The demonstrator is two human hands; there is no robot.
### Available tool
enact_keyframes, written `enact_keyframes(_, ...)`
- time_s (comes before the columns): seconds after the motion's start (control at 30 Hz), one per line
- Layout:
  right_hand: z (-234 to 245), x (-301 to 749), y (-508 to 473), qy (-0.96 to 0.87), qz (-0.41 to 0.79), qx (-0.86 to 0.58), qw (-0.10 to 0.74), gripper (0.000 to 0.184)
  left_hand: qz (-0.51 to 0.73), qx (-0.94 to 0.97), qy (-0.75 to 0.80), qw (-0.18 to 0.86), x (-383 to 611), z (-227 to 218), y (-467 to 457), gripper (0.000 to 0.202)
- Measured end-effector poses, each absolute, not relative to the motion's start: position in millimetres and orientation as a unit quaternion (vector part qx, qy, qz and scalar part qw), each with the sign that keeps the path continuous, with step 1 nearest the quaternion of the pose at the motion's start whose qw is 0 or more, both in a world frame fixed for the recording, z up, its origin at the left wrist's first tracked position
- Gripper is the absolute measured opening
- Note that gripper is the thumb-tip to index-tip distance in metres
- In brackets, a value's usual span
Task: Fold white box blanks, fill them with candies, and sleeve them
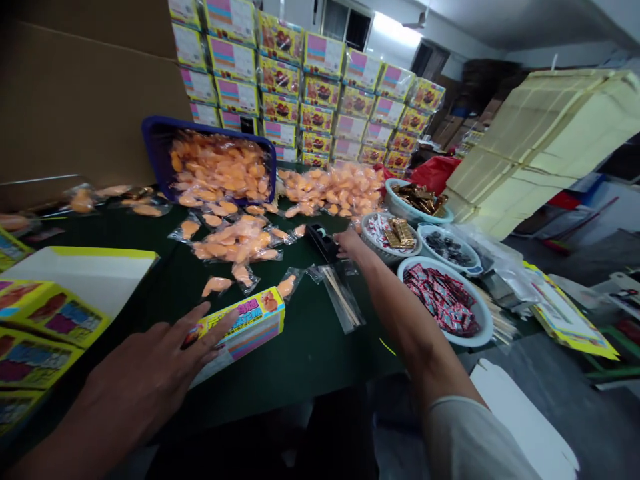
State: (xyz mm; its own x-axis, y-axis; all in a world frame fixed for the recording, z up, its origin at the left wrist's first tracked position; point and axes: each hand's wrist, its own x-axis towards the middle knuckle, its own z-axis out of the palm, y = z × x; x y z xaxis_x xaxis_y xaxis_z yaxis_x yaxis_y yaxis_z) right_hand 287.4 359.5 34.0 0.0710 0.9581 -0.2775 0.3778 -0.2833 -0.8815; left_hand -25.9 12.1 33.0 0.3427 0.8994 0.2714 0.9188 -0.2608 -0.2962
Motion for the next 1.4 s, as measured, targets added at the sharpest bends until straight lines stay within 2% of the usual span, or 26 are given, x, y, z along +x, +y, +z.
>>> enact_keyframes(0.2, 25, 302, 345, -0.441, 0.527, -0.624, 0.373, 0.024, -0.014, -0.794, -0.571, 0.206, -26, 39, 15, 0.06)
enact_keyframes(0.37, 11, 309, 334, -0.404, 0.554, -0.586, 0.431, 0.02, 0.037, -0.795, -0.582, 0.164, -20, 53, 14, 0.058)
enact_keyframes(0.77, -19, 307, 329, -0.355, 0.579, -0.586, 0.441, 0.014, 0.029, -0.806, -0.568, 0.163, -18, 57, 17, 0.057)
enact_keyframes(0.87, -22, 308, 331, -0.345, 0.577, -0.597, 0.439, 0.018, 0.022, -0.81, -0.563, 0.161, -18, 59, 18, 0.057)
enact_keyframes(1.03, -9, 308, 318, -0.363, 0.573, -0.602, 0.421, 0.024, 0.006, -0.807, -0.565, 0.17, -18, 61, 15, 0.051)
enact_keyframes(1.23, 31, 318, 278, -0.438, 0.583, -0.547, 0.411, 0.019, -0.06, -0.824, -0.535, 0.176, -16, 67, 22, 0.045)
enact_keyframes(1.4, 66, 307, 212, -0.501, 0.633, -0.457, 0.373, 0.042, -0.12, -0.852, -0.489, 0.143, -16, 67, 34, 0.042)
